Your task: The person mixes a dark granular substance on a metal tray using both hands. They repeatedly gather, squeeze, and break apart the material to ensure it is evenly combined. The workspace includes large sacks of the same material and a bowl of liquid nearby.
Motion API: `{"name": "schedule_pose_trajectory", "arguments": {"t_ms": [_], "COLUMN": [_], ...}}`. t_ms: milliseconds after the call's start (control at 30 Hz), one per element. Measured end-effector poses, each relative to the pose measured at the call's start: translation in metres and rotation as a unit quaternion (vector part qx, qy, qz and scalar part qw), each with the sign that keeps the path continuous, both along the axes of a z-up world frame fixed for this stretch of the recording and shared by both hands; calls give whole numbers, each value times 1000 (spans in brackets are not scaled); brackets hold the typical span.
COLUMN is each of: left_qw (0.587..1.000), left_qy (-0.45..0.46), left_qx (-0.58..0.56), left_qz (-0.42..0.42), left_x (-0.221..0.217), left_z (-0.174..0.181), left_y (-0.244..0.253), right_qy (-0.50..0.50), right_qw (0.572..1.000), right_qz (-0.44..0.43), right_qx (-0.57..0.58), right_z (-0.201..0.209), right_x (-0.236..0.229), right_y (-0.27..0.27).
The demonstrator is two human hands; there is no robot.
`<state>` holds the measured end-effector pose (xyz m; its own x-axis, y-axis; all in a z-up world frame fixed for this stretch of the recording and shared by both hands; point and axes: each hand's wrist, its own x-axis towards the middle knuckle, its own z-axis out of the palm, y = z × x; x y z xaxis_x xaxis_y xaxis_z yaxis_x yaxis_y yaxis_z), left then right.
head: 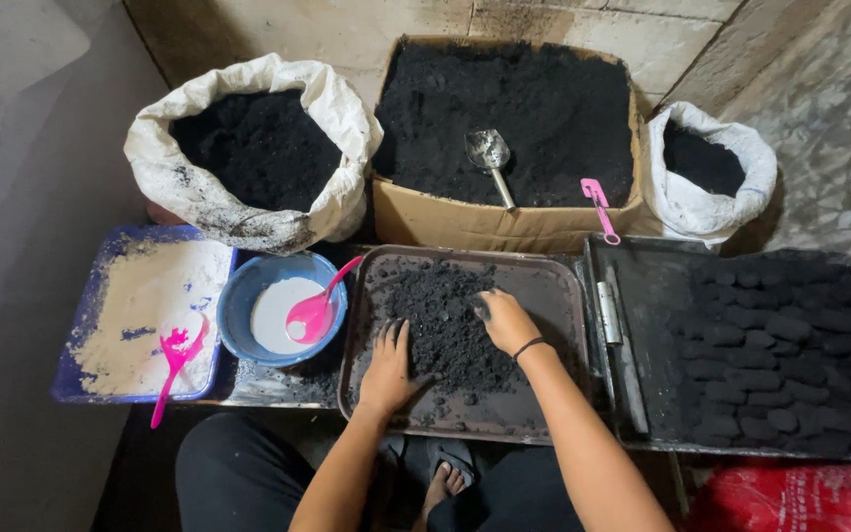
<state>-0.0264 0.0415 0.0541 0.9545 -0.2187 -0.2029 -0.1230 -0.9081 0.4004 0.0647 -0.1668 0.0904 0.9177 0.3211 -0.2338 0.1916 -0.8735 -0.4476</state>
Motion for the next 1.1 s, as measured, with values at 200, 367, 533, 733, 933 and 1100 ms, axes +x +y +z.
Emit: {"name": "schedule_pose_trajectory", "arguments": {"t_ms": [200,367,533,733,933,1100], "left_qw": [1000,1000,1000,998,998,995], "left_qy": [5,10,13,-5,1,-10], "left_qx": [19,19,22,60,56,96], "left_qz": [0,2,6,8,8,4], "left_x": [1,0,-4,-1,-5,-4], "left_z": [4,14,17,-6,10,19], "left_y": [1,-1,-1,-3,-2,-3], "right_qy": [-4,7,17,29,75,79], "right_qw": [1000,999,996,993,985,988], "right_qz": [-6,-33,-58,-92,-108,-107], "right_qx": [-2,40,63,68,109,76], "right_z": [10,50,49,21,83,65], "right_x": [5,-9,-8,1,-20,-12], "right_y": [4,14,15,13,25,23]}}
